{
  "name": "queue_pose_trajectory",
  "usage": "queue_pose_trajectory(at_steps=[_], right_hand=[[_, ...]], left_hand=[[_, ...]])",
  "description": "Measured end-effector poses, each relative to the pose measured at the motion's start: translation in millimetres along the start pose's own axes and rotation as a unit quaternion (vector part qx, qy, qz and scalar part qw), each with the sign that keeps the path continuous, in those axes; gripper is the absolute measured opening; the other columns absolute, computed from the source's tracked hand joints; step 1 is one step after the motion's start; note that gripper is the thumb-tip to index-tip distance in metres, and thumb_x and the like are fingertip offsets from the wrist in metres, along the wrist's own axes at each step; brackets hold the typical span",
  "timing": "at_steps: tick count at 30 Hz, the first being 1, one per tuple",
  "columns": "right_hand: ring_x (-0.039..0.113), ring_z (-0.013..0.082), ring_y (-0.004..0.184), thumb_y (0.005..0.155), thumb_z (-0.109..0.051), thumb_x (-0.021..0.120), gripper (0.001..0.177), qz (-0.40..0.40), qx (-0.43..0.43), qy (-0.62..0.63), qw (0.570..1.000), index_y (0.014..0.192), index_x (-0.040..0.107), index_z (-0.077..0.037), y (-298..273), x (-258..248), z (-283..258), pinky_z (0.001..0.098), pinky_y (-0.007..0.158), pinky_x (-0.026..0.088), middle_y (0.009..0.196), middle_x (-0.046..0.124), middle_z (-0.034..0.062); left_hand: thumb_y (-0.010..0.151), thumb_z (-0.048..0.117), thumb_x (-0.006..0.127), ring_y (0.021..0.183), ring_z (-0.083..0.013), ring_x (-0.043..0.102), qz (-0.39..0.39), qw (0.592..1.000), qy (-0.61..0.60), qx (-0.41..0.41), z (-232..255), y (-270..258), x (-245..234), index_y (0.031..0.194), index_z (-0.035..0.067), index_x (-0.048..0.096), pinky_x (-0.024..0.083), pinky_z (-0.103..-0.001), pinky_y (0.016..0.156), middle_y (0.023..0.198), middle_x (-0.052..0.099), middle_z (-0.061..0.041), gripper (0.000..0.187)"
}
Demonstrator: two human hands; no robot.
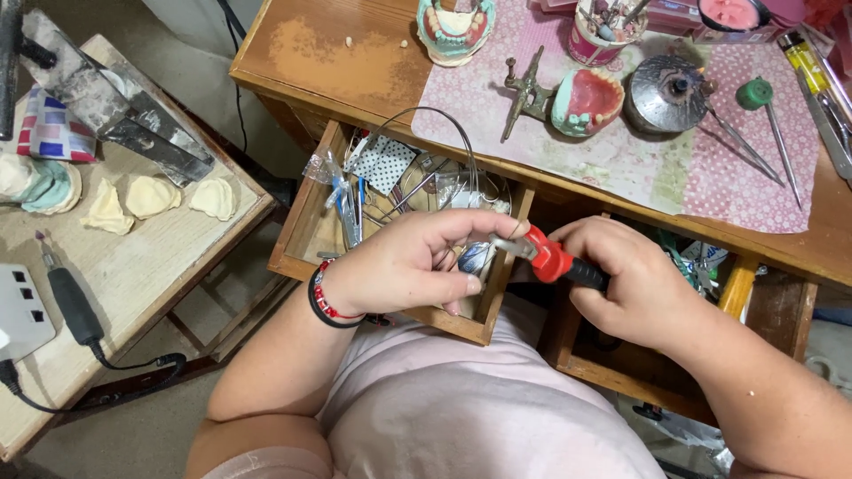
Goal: Preparing and fitting a metal wire framework onto a dental model for a partial denture.
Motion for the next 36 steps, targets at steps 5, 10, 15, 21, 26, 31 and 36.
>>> queue_pose_trajectory(at_steps=[5,10,15,21,26,31,36], right_hand=[[0.065,0.0355,0.116,0.065,0.000,0.062,0.075,-0.005,-0.035,-0.073,0.997,0.140,0.050,0.001,5,-3,-9,0.0428,0.101,0.051,0.132,0.064,0.0191],[0.057,0.0391,0.114,0.082,-0.003,0.070,0.044,0.010,-0.103,-0.154,0.983,0.124,0.057,-0.003,6,-3,-24,0.0503,0.098,0.047,0.128,0.057,0.0193],[0.063,0.0299,0.090,0.081,-0.015,0.073,0.036,0.068,-0.096,-0.220,0.968,0.116,0.063,-0.012,-2,2,-10,0.0428,0.081,0.050,0.097,0.062,0.0053],[0.067,0.0226,0.081,0.079,-0.024,0.075,0.026,0.113,-0.094,-0.269,0.952,0.103,0.065,-0.020,-14,15,14,0.0370,0.072,0.054,0.084,0.061,-0.0029],[0.069,0.0258,0.089,0.072,-0.024,0.077,0.035,0.092,-0.092,-0.271,0.954,0.105,0.066,-0.020,-6,-1,4,0.0410,0.075,0.056,0.089,0.066,0.0002],[0.070,0.0336,0.104,0.064,-0.012,0.080,0.057,0.045,0.017,-0.366,0.929,0.120,0.070,-0.009,-25,-54,22,0.0444,0.092,0.057,0.110,0.074,0.0098],[0.060,0.0347,0.101,0.084,-0.004,0.069,0.041,0.081,0.060,-0.256,0.961,0.124,0.065,0.002,-87,-87,89,0.0469,0.101,0.046,0.105,0.066,0.0154]], left_hand=[[0.091,0.017,0.075,0.066,-0.0075,0.071,-0.009,0.994,0.108,0.024,13,-1,9,0.136,0.018,0.056,0.058,-0.019,0.064,0.155,0.058,-0.007,0.048],[0.096,0.019,0.061,0.108,-0.0247,0.075,0.179,0.945,0.254,0.102,30,-1,24,0.100,0.012,0.069,0.056,-0.037,0.093,0.127,0.075,-0.011,0.011],[0.100,0.014,0.055,0.095,-0.0300,0.072,0.239,0.917,0.214,0.238,12,2,38,0.091,0.007,0.061,0.057,-0.038,0.084,0.106,0.072,-0.014,0.013],[0.101,0.018,0.057,0.087,-0.0275,0.072,0.286,0.889,0.191,0.301,-5,1,45,0.086,0.010,0.062,0.061,-0.036,0.076,0.100,0.072,-0.008,0.018],[0.101,0.019,0.057,0.085,-0.0268,0.071,0.307,0.877,0.195,0.314,14,-13,40,0.084,0.010,0.061,0.062,-0.036,0.075,0.099,0.072,-0.007,0.019],[0.100,0.017,0.053,0.067,-0.0282,0.055,0.153,0.833,0.500,0.182,52,-30,46,0.100,0.005,0.054,0.043,-0.041,0.050,0.091,0.055,-0.011,0.012],[0.088,0.017,0.059,0.054,-0.0317,0.057,-0.018,0.838,0.540,0.070,25,-51,42,0.083,0.012,0.056,0.040,-0.047,0.037,0.077,0.057,-0.004,0.007]])
Point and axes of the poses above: each hand's wrist, its own y-axis towards the middle knuckle, its own x-axis out of the palm, z = x × y, the point moved 8 cm from there along y, towards the middle knuckle
